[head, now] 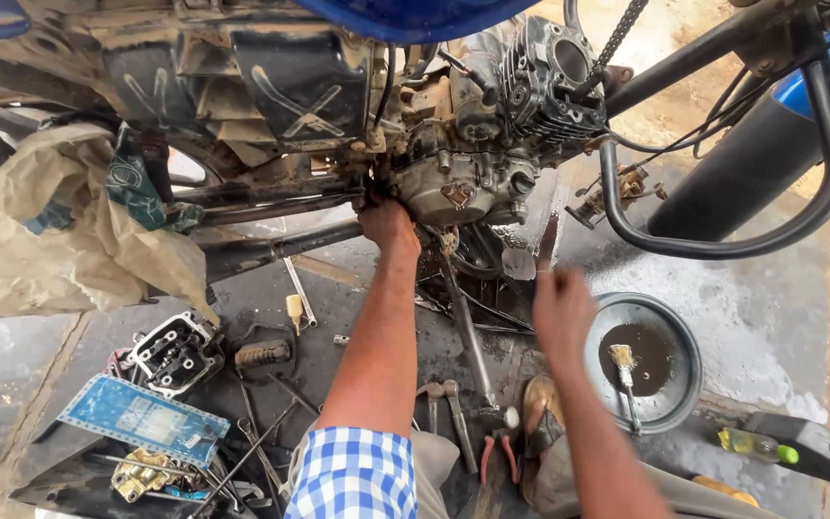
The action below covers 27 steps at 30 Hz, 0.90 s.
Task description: Dismantling and repairing the engine of a blue motorcycle in a service bay.
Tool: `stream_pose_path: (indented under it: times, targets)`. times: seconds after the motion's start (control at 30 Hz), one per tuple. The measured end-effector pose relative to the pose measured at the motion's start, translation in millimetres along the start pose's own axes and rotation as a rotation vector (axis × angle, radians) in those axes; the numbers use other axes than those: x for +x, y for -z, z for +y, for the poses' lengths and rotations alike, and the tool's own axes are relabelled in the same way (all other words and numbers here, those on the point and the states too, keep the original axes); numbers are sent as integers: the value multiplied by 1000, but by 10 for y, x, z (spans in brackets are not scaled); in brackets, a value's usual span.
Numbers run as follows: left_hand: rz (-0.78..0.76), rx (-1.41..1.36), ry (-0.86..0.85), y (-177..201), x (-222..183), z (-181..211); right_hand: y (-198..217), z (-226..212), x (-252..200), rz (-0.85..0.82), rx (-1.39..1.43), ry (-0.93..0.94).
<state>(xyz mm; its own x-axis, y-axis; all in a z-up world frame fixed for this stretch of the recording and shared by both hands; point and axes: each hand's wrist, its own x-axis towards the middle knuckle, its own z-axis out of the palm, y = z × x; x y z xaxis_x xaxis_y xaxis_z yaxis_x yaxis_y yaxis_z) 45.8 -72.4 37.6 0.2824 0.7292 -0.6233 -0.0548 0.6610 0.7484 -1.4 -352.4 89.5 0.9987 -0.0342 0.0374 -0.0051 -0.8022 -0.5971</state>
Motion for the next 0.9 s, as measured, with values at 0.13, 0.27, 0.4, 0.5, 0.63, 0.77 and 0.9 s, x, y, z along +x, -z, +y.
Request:
stream_pose_path:
  times: [0.13,0.27,0.4,0.5,0.63,0.77,0.9]
  targets:
    - [41,-12,31,-5,-242,239,252,-1126,729,-50,141,0]
    - [3,-59,53,-23,-43,101,231,-1443,867,-24,64,16]
    - [17,-55,-5,-10,125,-72,-9,-1223,1049,-37,-39,106]
    - [26,-19,1,1,-30,35,-20,-977,1149,-10,-6,381]
    - [58,48,57,-13,-305,307,179,-813,1280,-47,144,853]
    - [115,148,-27,-19,106,-18,295,-1089,1174,-166,179,622]
    - [30,0,10,-68,244,-197,419,-1208,1170,-337,10,296]
